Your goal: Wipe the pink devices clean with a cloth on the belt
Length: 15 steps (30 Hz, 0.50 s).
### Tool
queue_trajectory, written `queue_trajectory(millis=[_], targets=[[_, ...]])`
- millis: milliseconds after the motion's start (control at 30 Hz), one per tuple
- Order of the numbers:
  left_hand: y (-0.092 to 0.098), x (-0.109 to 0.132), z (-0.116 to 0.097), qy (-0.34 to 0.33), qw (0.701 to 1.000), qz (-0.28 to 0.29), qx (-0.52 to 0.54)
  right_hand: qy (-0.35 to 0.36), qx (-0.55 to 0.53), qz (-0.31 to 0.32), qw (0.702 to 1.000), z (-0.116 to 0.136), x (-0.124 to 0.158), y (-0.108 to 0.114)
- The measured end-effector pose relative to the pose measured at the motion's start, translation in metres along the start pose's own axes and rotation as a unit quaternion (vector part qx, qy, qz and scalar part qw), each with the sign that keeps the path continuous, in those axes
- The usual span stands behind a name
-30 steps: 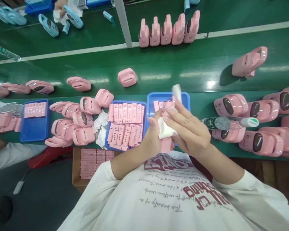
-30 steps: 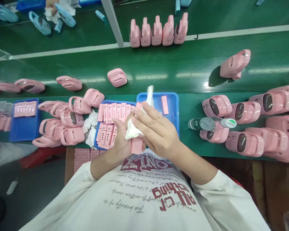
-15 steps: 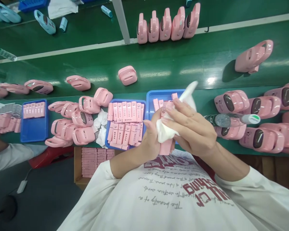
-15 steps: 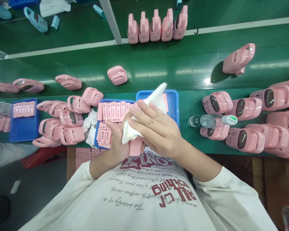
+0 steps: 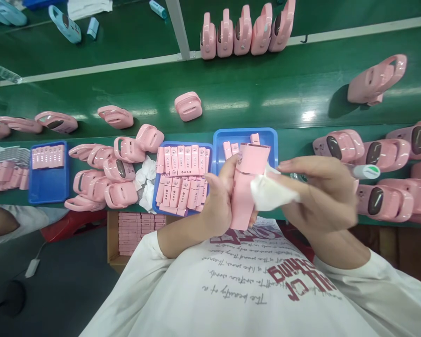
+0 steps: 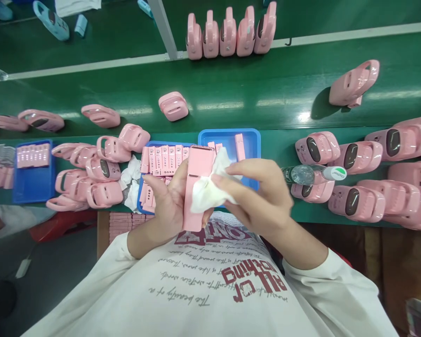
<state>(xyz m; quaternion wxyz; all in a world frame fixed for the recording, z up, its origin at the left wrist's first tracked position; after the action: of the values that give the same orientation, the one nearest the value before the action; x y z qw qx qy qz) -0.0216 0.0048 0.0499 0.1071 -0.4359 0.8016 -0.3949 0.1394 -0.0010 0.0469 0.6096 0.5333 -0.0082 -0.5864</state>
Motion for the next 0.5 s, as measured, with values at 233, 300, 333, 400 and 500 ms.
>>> queue_trajectory(millis=[233, 300, 333, 400, 500], targets=[[0.001, 0.006, 0.000, -0.008, 0.997, -0.038, -0.069, 0.075, 0.026, -0.011, 0.997, 0.012, -0.018, -0.009], [-0.001, 0.006, -0.001, -0.005, 0.996, -0.028, -0.086, 0.076, 0.018, 0.006, 0.997, 0.014, -0.021, -0.009], [-0.002, 0.006, -0.001, -0.004, 0.995, -0.024, -0.093, 0.074, 0.014, 0.015, 0.997, 0.014, -0.022, -0.008], [-0.002, 0.006, 0.000, -0.002, 0.994, -0.027, -0.104, 0.073, 0.000, 0.019, 0.997, 0.015, -0.023, -0.007], [0.002, 0.007, 0.003, 0.000, 0.993, -0.033, -0.109, 0.071, -0.019, 0.018, 0.997, 0.014, -0.021, -0.009]])
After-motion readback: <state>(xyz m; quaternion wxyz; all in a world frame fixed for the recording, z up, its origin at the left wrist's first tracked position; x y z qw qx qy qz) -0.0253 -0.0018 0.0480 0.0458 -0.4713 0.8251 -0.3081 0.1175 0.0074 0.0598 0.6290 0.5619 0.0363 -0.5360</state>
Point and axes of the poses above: each hand's wrist, its own x-axis away from the middle knuckle, its own y-axis out of the back of the hand, z = x × y, the point moved 1 cm from there along -x, towards the middle knuckle, and after that the axes turned 10 degrees about z, right-handed, at the moved point
